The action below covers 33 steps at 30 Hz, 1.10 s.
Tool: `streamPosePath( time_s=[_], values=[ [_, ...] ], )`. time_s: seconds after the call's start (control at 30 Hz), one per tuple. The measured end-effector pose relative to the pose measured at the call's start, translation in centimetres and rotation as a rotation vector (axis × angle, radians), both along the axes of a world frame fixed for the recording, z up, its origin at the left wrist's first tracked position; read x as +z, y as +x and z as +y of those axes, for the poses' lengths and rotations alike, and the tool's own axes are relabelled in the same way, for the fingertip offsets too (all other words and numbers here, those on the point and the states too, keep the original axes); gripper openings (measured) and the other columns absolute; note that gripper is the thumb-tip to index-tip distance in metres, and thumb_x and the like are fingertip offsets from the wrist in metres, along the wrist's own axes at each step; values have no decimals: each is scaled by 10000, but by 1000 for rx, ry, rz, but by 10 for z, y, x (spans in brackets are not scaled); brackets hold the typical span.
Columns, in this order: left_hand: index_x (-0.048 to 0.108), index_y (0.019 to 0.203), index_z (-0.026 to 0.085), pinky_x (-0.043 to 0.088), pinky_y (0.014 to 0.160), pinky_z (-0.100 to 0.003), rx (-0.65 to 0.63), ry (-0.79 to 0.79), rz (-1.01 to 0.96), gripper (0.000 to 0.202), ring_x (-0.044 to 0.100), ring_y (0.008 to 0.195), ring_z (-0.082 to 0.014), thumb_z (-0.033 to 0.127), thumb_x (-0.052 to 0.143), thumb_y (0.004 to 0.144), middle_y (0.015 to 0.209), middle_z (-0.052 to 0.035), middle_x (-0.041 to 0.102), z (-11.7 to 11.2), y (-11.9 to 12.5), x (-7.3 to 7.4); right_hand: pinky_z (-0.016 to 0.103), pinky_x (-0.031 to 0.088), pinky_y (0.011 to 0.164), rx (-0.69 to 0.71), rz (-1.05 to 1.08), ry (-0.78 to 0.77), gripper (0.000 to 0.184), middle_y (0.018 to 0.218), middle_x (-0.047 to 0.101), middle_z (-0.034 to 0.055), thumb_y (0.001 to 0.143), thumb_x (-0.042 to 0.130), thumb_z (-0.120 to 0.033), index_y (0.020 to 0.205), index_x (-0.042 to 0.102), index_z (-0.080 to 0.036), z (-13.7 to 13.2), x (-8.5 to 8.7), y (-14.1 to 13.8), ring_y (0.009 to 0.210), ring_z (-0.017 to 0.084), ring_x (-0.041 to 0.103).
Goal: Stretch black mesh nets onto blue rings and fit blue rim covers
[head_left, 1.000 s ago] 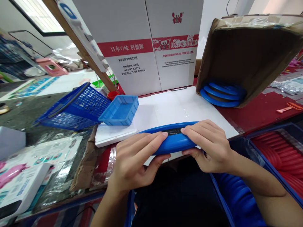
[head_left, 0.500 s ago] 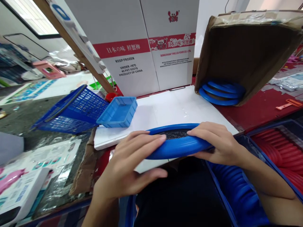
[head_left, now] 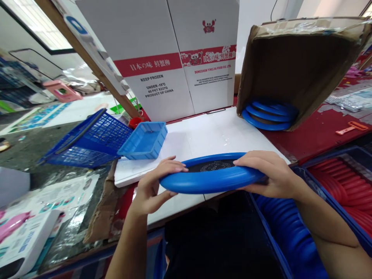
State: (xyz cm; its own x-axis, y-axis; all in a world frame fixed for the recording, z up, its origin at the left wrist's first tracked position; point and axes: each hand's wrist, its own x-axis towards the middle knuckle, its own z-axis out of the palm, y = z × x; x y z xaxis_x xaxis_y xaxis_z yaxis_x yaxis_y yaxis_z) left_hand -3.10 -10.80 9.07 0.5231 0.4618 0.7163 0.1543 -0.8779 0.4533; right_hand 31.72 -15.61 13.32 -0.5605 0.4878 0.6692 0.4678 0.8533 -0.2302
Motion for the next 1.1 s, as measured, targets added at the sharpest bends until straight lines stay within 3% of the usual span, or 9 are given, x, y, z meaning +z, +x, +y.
streamPosePath(
  time_s=[0.13,0.27,0.37,0.57,0.73,0.83,0.9,1.0,1.1],
  values=[
    [580,1453,202,536,1109,-506,264,173,187,506,710,1217,-310,334,727,986,1282,-146,753,-24,22,26,314,584,744,-41,-14,33,301,1002,770,86,1054,659,-377,1281,632,-181,1,3,-13,854,210,731],
    [633,1369,154,595,947,-399,228,346,253,402,763,1077,-274,286,723,999,1185,-129,796,-42,51,49,355,590,805,-7,-92,49,417,1090,767,132,1050,660,-465,1319,623,-148,4,6,-18,932,236,730],
    [655,1333,152,609,890,-368,217,338,203,341,779,1041,-258,254,703,1011,1167,-121,807,-40,62,45,377,582,793,8,-86,88,423,1084,777,127,1045,665,-467,1333,627,-159,7,4,-20,915,245,732],
    [684,1340,199,627,854,-380,280,336,56,374,789,986,-263,219,733,969,1123,-97,817,-36,62,32,360,532,670,-102,-45,240,311,955,788,95,1022,683,-391,1226,652,-157,8,-6,-34,759,233,710],
    [688,1378,241,629,923,-422,147,238,91,381,797,994,-265,333,705,1008,1157,-106,818,-17,31,17,382,578,774,-45,-161,211,461,1079,784,132,1053,637,-471,1348,623,-118,7,-3,-37,894,253,736],
    [714,1333,277,582,1061,-543,116,159,-88,339,793,1027,-281,429,649,1037,1119,-94,824,-2,5,-5,423,597,888,-2,-154,126,485,1213,762,162,1078,596,-443,1449,562,-133,8,-4,-22,1068,277,734],
    [701,1345,275,559,1110,-583,86,70,-158,342,779,1110,-295,416,635,1040,1148,-99,815,-2,-5,-15,430,602,882,-25,-127,100,423,1206,761,152,1081,590,-367,1449,559,-161,9,-6,-10,1072,276,734],
    [610,1468,240,519,1163,-608,118,30,72,452,736,1229,-316,310,653,1024,1301,-144,766,-20,-3,-7,437,602,872,-21,-127,76,366,1139,765,141,1075,594,-327,1400,590,-160,8,-10,-4,1021,271,733],
    [556,1525,203,582,1100,-509,194,219,262,565,747,1193,-306,280,721,991,1305,-153,764,-40,15,17,457,593,879,-18,-155,62,370,1129,761,145,1068,606,-334,1392,603,-155,4,-10,-10,1006,279,723]
  ],
)
